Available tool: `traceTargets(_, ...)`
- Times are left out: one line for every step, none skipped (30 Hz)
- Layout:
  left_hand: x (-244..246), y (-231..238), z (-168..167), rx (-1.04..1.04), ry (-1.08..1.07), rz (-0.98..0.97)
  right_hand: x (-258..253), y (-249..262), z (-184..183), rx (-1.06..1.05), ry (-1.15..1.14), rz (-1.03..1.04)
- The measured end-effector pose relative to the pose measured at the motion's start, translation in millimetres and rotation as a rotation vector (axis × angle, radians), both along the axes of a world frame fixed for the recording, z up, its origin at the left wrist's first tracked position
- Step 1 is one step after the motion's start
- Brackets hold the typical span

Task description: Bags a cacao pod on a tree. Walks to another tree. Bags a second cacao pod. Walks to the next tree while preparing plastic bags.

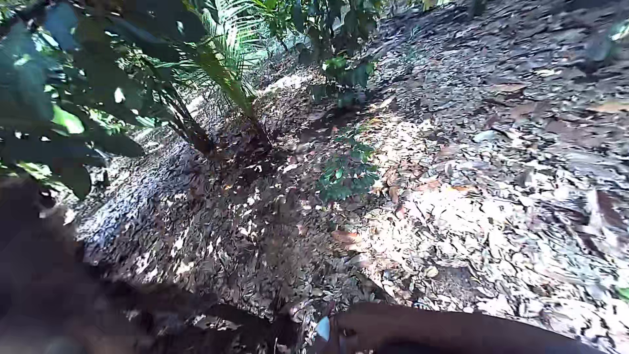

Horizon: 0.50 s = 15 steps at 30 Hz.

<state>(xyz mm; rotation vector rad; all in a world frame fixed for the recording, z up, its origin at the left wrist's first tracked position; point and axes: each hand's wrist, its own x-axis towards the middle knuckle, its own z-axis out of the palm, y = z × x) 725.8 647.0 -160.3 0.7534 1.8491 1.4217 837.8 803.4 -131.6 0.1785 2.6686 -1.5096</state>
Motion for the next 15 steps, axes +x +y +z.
traceTargets(13.9,34.5,15.6,0.029,-0.03,-0.029,15.1,19.5,-3.1,-0.023,0.039,-0.115)
traceTargets(29.7,67.5,27.3,0.053,-0.062,-0.043,31.7,39.1,-5.6,-0.054,0.072,-0.224)
traceTargets(44.3,97.6,34.1,0.066,-0.086,-0.069,49.1,60.0,-4.6,-0.094,0.086,-0.302)
traceTargets(55.6,123.8,36.3,0.076,-0.093,-0.119,66.3,80.6,-4.0,-0.129,0.1,-0.362)
traceTargets(65.5,147.1,35.2,0.094,-0.088,-0.176,83.0,99.8,-4.7,-0.15,0.108,-0.406)
traceTargets(75.1,167.0,34.1,0.103,-0.085,-0.237,99.5,116.4,-4.3,-0.173,0.117,-0.443)
traceTargets(84.3,184.8,32.8,0.106,-0.091,-0.286,115.5,130.6,-2.5,-0.203,0.127,-0.47)
traceTargets(92.0,200.1,32.3,0.099,-0.093,-0.339,129.6,142.1,-2.2,-0.237,0.135,-0.497)
traceTargets(98.4,213.7,32.4,0.09,-0.098,-0.392,141.7,151.2,-3.8,-0.275,0.144,-0.526)
traceTargets(102.9,226.5,31.5,0.096,-0.107,-0.446,151.7,158.5,-6.8,-0.304,0.154,-0.56)
traceTargets(105.7,238.7,28.9,0.109,-0.117,-0.494,159.5,164.3,-10.7,-0.323,0.161,-0.594)
traceTargets(107.2,250.5,27.0,0.111,-0.115,-0.528,165.2,169.1,-14.7,-0.335,0.168,-0.63)
traceTargets(108.1,262.1,25.7,0.105,-0.111,-0.544,168.3,174.0,-18.2,-0.34,0.176,-0.67)
traceTargets(107.7,273.5,23.7,0.102,-0.115,-0.555,169.9,180.6,-19.6,-0.342,0.173,-0.703)
traceTargets(106.4,283.7,20.7,0.1,-0.123,-0.568,170.9,187.9,-21.1,-0.345,0.169,-0.732)
